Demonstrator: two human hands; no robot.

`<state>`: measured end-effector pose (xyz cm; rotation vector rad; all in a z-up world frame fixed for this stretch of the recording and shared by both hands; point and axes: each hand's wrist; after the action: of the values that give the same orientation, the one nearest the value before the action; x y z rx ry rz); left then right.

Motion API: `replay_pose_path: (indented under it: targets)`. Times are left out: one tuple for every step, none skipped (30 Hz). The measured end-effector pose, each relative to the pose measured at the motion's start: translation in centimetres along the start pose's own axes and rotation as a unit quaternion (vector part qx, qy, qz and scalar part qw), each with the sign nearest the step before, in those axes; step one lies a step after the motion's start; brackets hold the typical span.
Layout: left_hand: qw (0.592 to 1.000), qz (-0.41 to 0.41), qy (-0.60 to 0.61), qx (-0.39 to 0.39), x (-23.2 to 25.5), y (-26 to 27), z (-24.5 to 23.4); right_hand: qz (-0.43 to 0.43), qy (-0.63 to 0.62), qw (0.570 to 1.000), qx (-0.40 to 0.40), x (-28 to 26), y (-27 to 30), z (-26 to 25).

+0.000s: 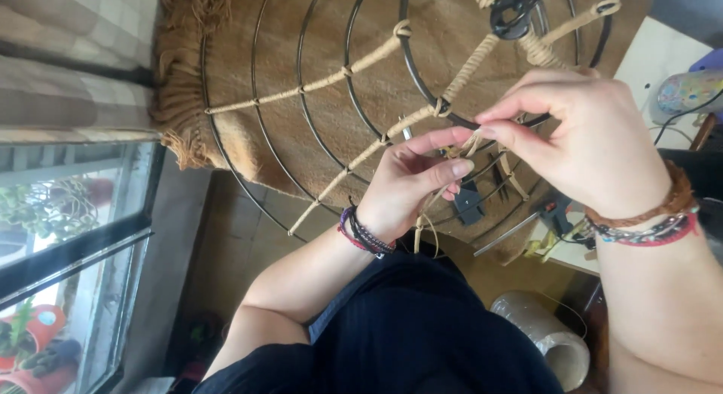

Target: Weaving and securing twine onto a metal furniture frame using scissors, a hot glue gun, and pliers.

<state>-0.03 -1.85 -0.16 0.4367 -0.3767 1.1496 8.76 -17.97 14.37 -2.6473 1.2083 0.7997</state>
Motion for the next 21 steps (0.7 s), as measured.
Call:
replay_pose_path:
  targets:
    - [1.000,0.000,0.002,0.008,-0.1,0.0,0.1,0.011,0.009,1.000,-0.011,0.0,0.0,0.0]
    - [1.000,0.001,0.004,0.015,-0.2,0.1,0.2,0.023,0.019,0.999,-0.022,0.1,0.0,0.0]
    - [1.000,-0.001,0.005,0.017,-0.3,0.0,0.2,0.024,0.017,0.999,-0.023,0.1,0.0,0.0]
    - [1.000,0.010,-0.012,0.016,-0.3,0.0,0.3,0.024,0.025,0.999,-0.022,0.2,0.1,0.1]
    - [0.999,0.021,-0.028,0.016,-0.3,0.1,0.3,0.025,0.033,0.999,-0.021,0.2,0.1,0.1]
    - [0.999,0.019,-0.027,0.018,-0.1,0.2,0.5,0.026,0.031,0.999,-0.023,0.4,0.1,0.1]
    - [0.997,0.029,-0.061,0.021,0.1,0.3,0.6,0.024,0.054,0.998,-0.033,0.5,0.0,0.1]
    - [0.994,0.039,-0.095,0.024,0.4,0.3,0.8,0.023,0.077,0.996,-0.043,0.6,-0.1,0.0]
    - [0.994,0.037,-0.095,0.026,0.4,0.4,0.7,0.024,0.075,0.996,-0.044,0.5,-0.1,-0.1]
    - [0.993,0.034,-0.106,0.026,0.5,0.5,0.7,0.031,0.070,0.996,-0.051,0.3,-0.2,-0.2]
    - [0.992,0.032,-0.117,0.027,0.5,0.5,0.6,0.039,0.065,0.995,-0.058,0.3,-0.3,-0.3]
    - [0.992,0.031,-0.118,0.028,0.3,0.4,0.5,0.039,0.063,0.996,-0.058,0.4,-0.3,-0.2]
    - [0.989,0.042,-0.137,0.033,0.1,0.3,0.4,0.030,0.062,0.996,-0.054,0.5,-0.2,-0.2]
    - [0.986,0.054,-0.156,0.037,0.0,0.2,0.3,0.020,0.060,0.997,-0.051,0.6,-0.2,-0.1]
    - [0.986,0.052,-0.156,0.037,0.2,0.3,0.5,0.021,0.059,0.997,-0.051,0.6,-0.2,-0.1]
    - [0.979,0.067,-0.188,0.033,0.4,0.4,0.6,0.025,0.060,0.996,-0.053,0.6,-0.1,-0.1]
    - [0.972,0.083,-0.220,0.030,0.6,0.5,0.8,0.027,0.061,0.996,-0.055,0.6,-0.2,-0.2]
    - [0.971,0.082,-0.221,0.030,0.8,0.5,0.8,0.027,0.060,0.996,-0.055,0.7,-0.2,-0.2]
    - [0.968,0.087,-0.234,0.023,0.9,0.5,0.8,0.021,0.065,0.996,-0.057,0.7,-0.2,-0.2]
    - [0.964,0.091,-0.247,0.016,1.1,0.5,0.9,0.015,0.069,0.996,-0.058,0.8,-0.3,-0.1]
    - [0.964,0.091,-0.248,0.017,1.1,0.5,0.8,0.015,0.069,0.996,-0.058,0.9,-0.2,-0.1]
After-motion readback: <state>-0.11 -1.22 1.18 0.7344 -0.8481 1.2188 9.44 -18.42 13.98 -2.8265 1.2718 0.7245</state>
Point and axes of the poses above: each hand's wrist, its own y-axis away from the middle knuckle, its own z-axis out of the palm, x = y × z, and after that the axes turned 5 degrees about -x, right-handed
